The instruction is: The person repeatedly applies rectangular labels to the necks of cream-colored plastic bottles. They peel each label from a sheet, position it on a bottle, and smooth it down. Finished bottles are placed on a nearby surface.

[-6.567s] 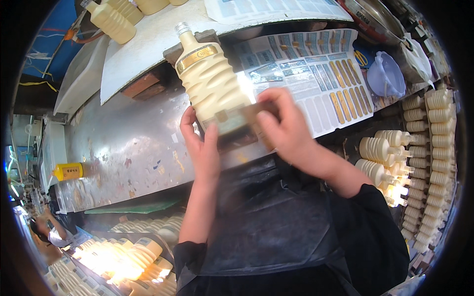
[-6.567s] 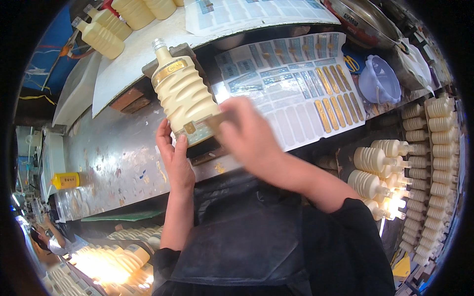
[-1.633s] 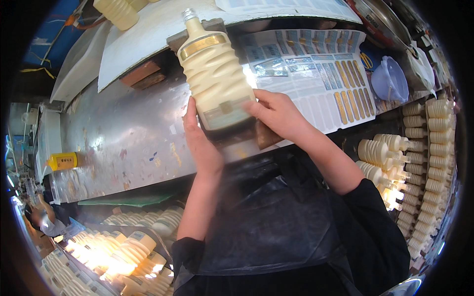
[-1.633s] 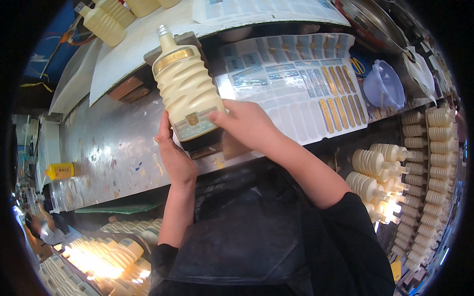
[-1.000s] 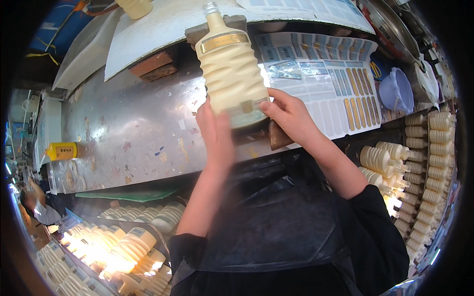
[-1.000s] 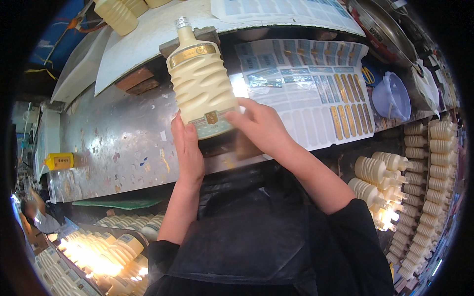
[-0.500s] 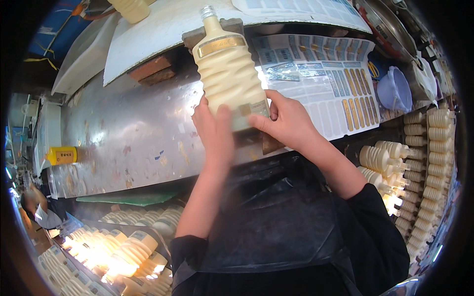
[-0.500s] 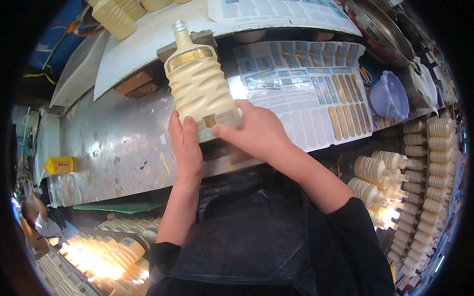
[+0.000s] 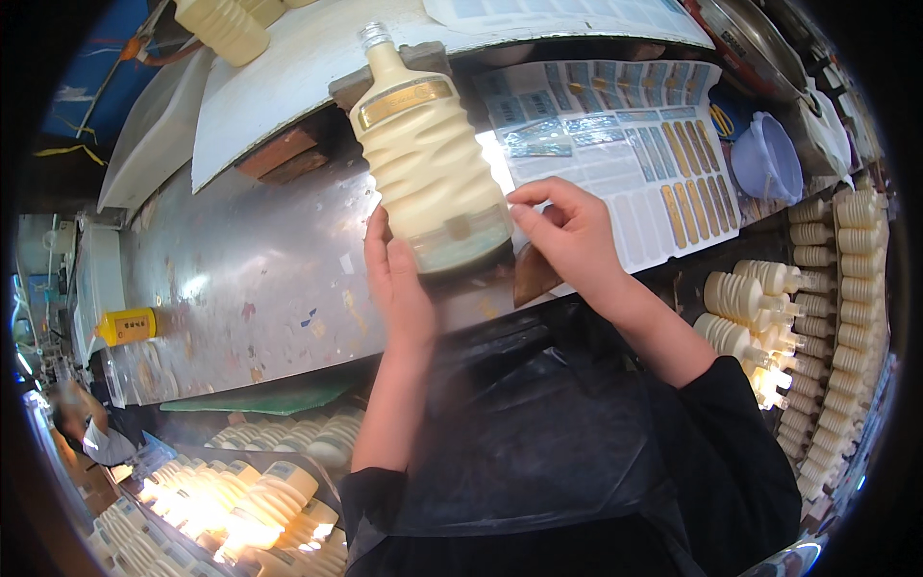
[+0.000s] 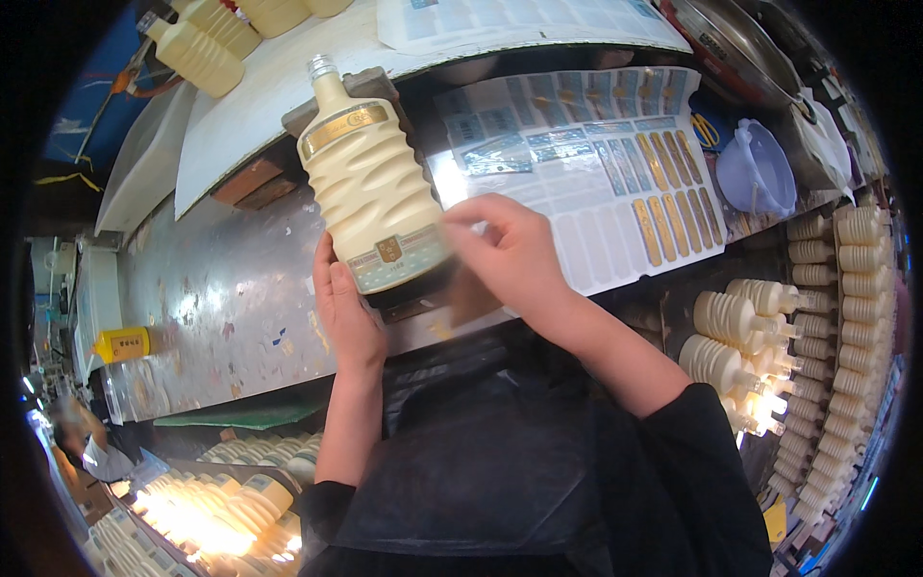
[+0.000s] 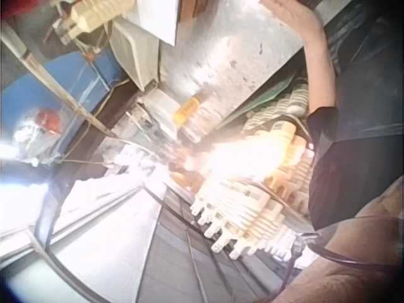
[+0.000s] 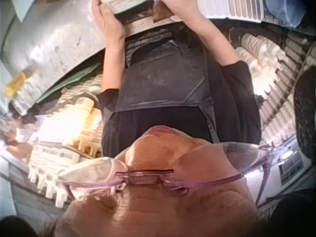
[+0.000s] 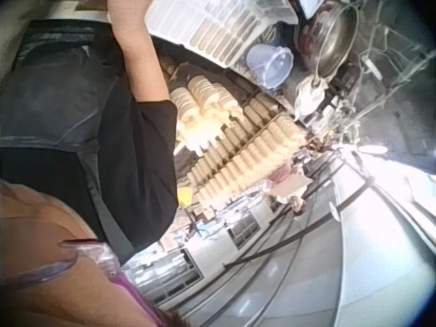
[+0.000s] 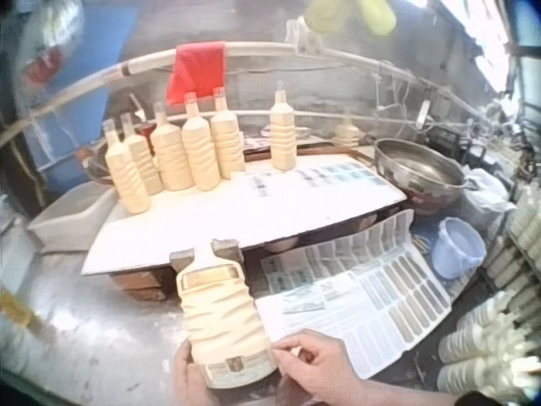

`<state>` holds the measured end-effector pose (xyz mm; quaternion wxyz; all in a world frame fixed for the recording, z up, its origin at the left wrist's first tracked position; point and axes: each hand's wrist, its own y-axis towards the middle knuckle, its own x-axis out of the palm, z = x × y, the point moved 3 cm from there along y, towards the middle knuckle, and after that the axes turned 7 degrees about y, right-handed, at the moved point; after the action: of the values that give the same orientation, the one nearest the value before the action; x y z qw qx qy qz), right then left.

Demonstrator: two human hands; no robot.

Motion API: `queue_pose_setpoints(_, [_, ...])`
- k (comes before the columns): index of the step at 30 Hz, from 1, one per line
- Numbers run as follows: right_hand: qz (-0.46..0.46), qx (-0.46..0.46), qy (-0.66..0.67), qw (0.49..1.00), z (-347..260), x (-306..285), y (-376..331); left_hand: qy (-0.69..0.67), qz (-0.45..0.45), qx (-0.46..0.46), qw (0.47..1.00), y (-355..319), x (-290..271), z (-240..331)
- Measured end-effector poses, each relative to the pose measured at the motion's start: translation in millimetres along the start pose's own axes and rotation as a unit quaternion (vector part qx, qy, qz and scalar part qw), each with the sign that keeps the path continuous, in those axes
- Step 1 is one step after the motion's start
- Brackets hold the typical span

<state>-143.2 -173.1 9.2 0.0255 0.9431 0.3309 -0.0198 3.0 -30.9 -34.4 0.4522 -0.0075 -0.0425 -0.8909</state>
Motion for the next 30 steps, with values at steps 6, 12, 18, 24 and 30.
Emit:
queue_pose_setpoints(6, [0.013,-0.058,-0.050,0.997,-8,7,0,0.029,0.002,-0.005,1.000,-1,-7,11])
queue_pose_setpoints(12, [0.012,-0.073,-0.051,0.996,-9,7,1,0.343,-0.021,0.149,0.927,-9,-3,26])
queue_pose_setpoints(18, [-0.004,-0.045,-0.083,0.996,-15,7,2,0.384,0.003,0.164,0.909,-9,-3,24])
queue_pose_setpoints(24, [0.006,-0.033,-0.082,0.996,-17,5,0,0.383,0.011,0.168,0.908,-9,-1,23])
queue_pose_setpoints(30, [0.012,-0.095,-0.102,0.990,-26,10,-13,0.365,0.009,0.180,0.913,-9,-1,21])
